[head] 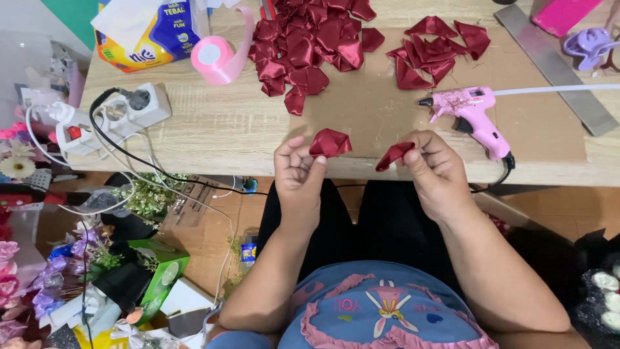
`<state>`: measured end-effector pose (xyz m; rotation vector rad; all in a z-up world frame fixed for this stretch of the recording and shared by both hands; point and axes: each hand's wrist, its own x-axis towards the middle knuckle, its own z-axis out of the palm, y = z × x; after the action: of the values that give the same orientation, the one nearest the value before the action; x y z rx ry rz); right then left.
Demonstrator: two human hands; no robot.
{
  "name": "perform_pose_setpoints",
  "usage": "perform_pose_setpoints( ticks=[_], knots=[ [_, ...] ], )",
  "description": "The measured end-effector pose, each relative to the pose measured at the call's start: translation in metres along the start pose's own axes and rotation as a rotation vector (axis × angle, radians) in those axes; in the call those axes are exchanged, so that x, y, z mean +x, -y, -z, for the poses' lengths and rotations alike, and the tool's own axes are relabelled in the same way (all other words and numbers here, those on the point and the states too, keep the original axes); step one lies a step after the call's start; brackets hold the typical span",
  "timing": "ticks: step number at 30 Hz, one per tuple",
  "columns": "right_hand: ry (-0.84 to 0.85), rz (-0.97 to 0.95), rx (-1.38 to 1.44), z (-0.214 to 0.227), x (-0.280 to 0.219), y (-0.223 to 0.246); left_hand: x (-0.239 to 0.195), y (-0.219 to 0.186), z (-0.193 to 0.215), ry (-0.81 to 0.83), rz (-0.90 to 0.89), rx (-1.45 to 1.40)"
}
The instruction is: The person folds red satin pieces into petal shapes and secures them with a hot glue gun. They repeatedly pick up satin pieces, fold them, apply glue, and press the edges together to form individual petals, placing finished pieces on the table.
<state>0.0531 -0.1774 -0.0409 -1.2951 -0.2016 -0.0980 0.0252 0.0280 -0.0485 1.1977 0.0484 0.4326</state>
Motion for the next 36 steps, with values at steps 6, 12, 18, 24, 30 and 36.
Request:
perform_pose_setpoints(
  ticks=[6,12,18,24,30,36],
  knots=[
    [0.150,0.159,-0.210,0.018,0.019,0.036,0.044,-0.021,0.029,-0.151,-0.232,0.089],
    [0.112,0.094,-0.465,-0.003,0.067,0.113,0.099,-0.037,0.033,-0.146,-0.400,0.290],
    [0.241,-0.137,-0.740,-0.050,0.158,0.101,0.152,-0.037,0.011,-0.063,-0.191,0.567],
    [0.252,-0.228,-0.833,-0.085,0.218,0.059,0.197,-0.026,0.010,0.114,-0.125,1.037],
    [0.349,-0.312,-1.024,-0.088,0.229,0.068,0.202,-0.009,0.028,0.179,-0.454,1.313],
    [0.523,-0.114,-1.320,-0.054,0.242,0.070,0.186,-0.019,0.034,0.035,-0.827,1.486]
  ],
)
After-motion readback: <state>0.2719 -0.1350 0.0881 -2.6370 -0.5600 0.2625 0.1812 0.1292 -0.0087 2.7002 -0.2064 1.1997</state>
